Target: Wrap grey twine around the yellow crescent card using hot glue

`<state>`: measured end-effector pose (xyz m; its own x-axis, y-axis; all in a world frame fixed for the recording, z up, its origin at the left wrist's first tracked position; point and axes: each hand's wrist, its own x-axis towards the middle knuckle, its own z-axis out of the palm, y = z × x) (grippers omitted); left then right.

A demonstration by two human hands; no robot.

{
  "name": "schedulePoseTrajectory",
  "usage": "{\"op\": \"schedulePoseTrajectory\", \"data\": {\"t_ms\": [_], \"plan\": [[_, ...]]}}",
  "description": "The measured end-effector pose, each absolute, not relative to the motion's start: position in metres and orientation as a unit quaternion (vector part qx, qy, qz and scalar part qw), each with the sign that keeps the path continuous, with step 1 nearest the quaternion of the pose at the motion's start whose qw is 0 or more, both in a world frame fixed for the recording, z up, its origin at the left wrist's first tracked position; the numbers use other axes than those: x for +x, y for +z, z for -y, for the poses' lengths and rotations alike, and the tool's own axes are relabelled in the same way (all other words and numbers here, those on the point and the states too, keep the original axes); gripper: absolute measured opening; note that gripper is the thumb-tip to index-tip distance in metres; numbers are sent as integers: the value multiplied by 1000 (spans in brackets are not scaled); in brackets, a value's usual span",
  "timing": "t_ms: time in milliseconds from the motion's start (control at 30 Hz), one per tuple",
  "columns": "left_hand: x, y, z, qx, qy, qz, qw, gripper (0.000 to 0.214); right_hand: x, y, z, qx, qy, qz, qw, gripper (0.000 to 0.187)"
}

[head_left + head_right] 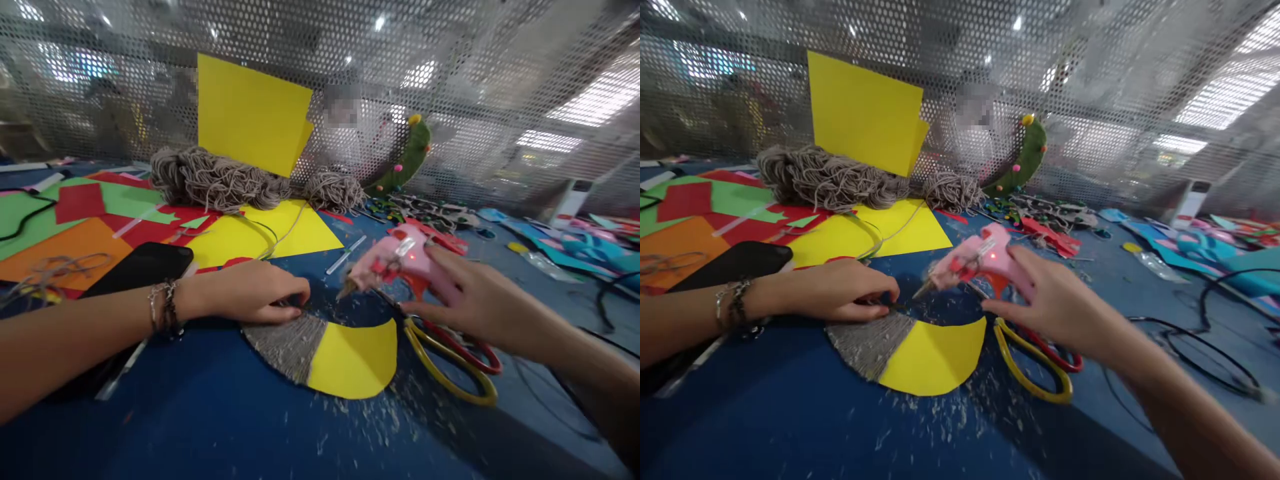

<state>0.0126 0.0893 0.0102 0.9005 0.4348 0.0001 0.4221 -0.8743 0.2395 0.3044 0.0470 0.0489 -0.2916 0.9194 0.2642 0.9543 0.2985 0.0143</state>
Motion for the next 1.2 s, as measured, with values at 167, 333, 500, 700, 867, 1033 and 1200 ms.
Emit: {"op": "schedulePoseTrajectory", "data": {"t_ms": [167, 333, 500, 700, 867, 1033, 1200], "plan": [[13, 2, -91, 971, 48, -205, 110, 15, 291, 15, -38, -577, 12, 812, 87, 42], [13, 0, -92, 970, 63, -199, 124, 16, 296, 9, -33, -535, 5, 841, 85, 40], [14, 1, -91, 968, 76, -194, 139, 15, 290, 5, -32, -517, -42, 850, 94, 33], [14, 0, -91, 967, 88, -189, 148, 11, 285, 5, -28, -482, -68, 865, 123, 23], [15, 1, -91, 965, 92, -193, 154, 12, 285, 3, -28, -487, -63, 864, 114, 19], [15, 2, -92, 963, 97, -195, 158, 11, 286, 2, -29, -494, -49, 861, 110, 17], [15, 1, -92, 963, 99, -195, 158, 10, 287, 1, -28, -481, -54, 869, 105, 17]]}}
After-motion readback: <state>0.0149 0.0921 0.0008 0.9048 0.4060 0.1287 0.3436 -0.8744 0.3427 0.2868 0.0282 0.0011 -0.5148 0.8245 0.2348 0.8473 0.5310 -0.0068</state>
